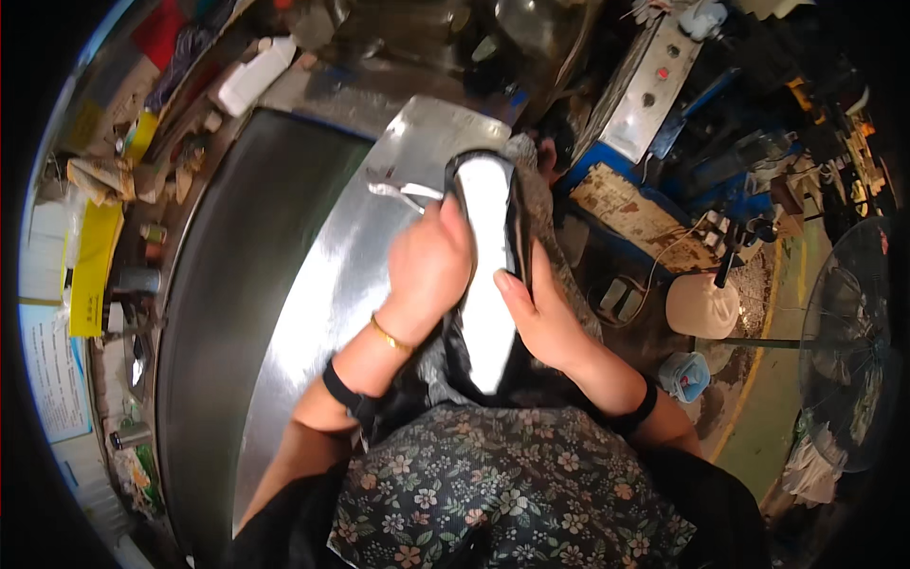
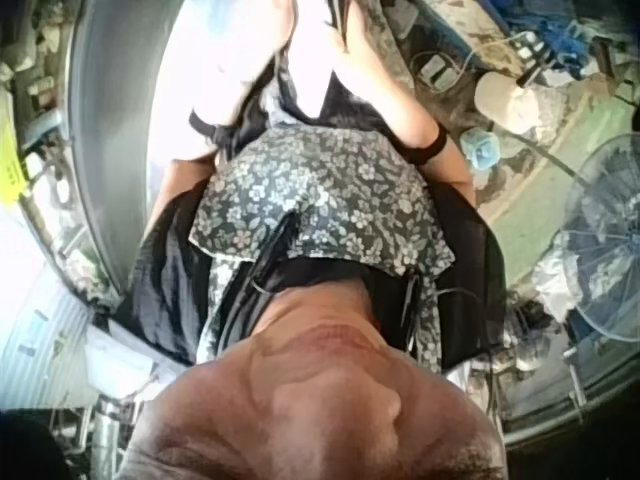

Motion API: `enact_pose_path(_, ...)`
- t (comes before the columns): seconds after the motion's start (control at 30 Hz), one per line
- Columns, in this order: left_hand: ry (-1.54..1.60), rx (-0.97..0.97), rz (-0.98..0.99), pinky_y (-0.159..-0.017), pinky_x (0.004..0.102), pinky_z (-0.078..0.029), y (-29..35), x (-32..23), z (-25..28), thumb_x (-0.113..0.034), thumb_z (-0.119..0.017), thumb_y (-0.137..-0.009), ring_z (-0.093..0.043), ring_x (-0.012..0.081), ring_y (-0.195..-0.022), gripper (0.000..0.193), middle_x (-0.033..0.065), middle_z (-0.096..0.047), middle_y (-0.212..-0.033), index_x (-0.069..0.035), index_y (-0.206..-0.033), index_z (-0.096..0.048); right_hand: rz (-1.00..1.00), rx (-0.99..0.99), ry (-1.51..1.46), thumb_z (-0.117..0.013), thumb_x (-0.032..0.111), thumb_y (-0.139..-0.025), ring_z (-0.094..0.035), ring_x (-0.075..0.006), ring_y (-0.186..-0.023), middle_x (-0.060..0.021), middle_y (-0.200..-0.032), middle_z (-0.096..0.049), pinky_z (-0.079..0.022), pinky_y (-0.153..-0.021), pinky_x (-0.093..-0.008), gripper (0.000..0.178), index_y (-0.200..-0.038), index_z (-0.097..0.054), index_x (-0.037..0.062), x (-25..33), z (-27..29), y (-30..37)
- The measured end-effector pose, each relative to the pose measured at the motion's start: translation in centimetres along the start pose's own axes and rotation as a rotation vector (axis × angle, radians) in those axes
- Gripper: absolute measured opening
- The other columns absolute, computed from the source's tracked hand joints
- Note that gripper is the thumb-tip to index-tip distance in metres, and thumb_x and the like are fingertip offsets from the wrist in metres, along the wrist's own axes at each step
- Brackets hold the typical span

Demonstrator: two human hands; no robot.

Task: Operating a shoe-lasting machine and manually shaping a shoe on a last.

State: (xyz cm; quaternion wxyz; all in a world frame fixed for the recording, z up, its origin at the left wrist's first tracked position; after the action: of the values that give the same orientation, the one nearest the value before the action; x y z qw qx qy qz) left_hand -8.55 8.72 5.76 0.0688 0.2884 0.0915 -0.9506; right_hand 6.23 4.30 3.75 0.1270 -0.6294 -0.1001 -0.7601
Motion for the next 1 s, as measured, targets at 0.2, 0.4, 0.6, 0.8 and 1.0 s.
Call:
enact_pose_path(0.2,-0.042,0.165,-0.251,-0.057,0.0469,-0.051,-0.6,0.3,0.9,-0.031,-0.043,-0.099,-0.064,0.0396,-0.065,0.036,0.0194,-0.064,-0.069,0.002,-0.111,-0.049,0.027,-0.127,0.074,-0.057,0.024,-0.096,-0.054,-0.0377,-0.12,-0.0336,-0.131,-0.048,-0.043,-0.099,-0.0389,0.074,-0.144,-0.014,-0.0133,-0.8,-1.0,0.3)
enact_pose_path(0.4,0.54,-0.093,-0.123,-0.092,0.0411,-0.047,7.5,3.3,-1.5,-0.024,-0.036,-0.103,-0.061,0.0389,-0.105,0.043,0.0274,-0.059,-0.117,0.002,-0.136,-0.043,0.208,-0.167,0.141,-0.058,0.019,-0.096,-0.056,-0.0357,-0.118,-0.0311,-0.129,-0.052,-0.044,-0.098,-0.0397,0.07,-0.144,-0.018,-0.0126,-1.2,-0.6,2.0)
enact_pose_path(0.6,0.946,0.022,-0.03,-0.099,0.0306,-0.039,4.6,2.7,-2.8,-0.031,-0.032,-0.106,-0.052,0.0206,-0.112,0.045,0.0142,-0.056,-0.122,0.003,-0.127,-0.053,0.105,0.035,-0.052,-0.052,0.013,-0.098,-0.034,-0.0241,-0.134,-0.0201,-0.148,-0.03,-0.029,-0.11,-0.0349,0.071,-0.149,-0.007,-0.0072,-2.6,0.5,3.6)
enact_pose_path(0.8,1.294,0.493,0.012,-0.103,0.0305,-0.038,-1.3,-2.2,-3.7,-0.044,-0.04,-0.103,-0.05,0.0152,-0.115,0.048,0.0066,-0.055,-0.125,-0.006,-0.131,-0.053,-0.186,0.22,-0.205,-0.043,0.035,-0.103,-0.041,-0.0192,-0.129,-0.0136,-0.141,-0.041,-0.034,-0.106,-0.0344,0.058,-0.146,-0.026,-0.0008,-2.6,3.6,1.3)
enact_pose_path(1.0,0.993,0.459,-0.287,-0.109,0.0316,-0.031,-0.7,-2.9,-4.3,-0.024,-0.055,-0.098,-0.044,0.0193,-0.127,0.041,0.0087,-0.052,-0.133,-0.002,-0.132,-0.05,-0.012,0.12,-0.498,-0.048,0.015,-0.102,-0.045,-0.0174,-0.128,-0.0077,-0.138,-0.05,-0.033,-0.109,-0.0309,0.032,-0.131,-0.053,0.0027,-1.4,5.3,-5.6)
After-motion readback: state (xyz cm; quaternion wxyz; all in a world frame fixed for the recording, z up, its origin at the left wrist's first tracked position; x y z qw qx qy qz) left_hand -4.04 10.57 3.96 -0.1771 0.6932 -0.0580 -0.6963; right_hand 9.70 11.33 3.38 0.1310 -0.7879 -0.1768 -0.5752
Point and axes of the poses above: each hand's wrist, its own y-axis away from the middle knuckle, its own z-axis out of the back of the hand, x = y × z, the point moved 6 cm from there along -y, towards the middle knuckle
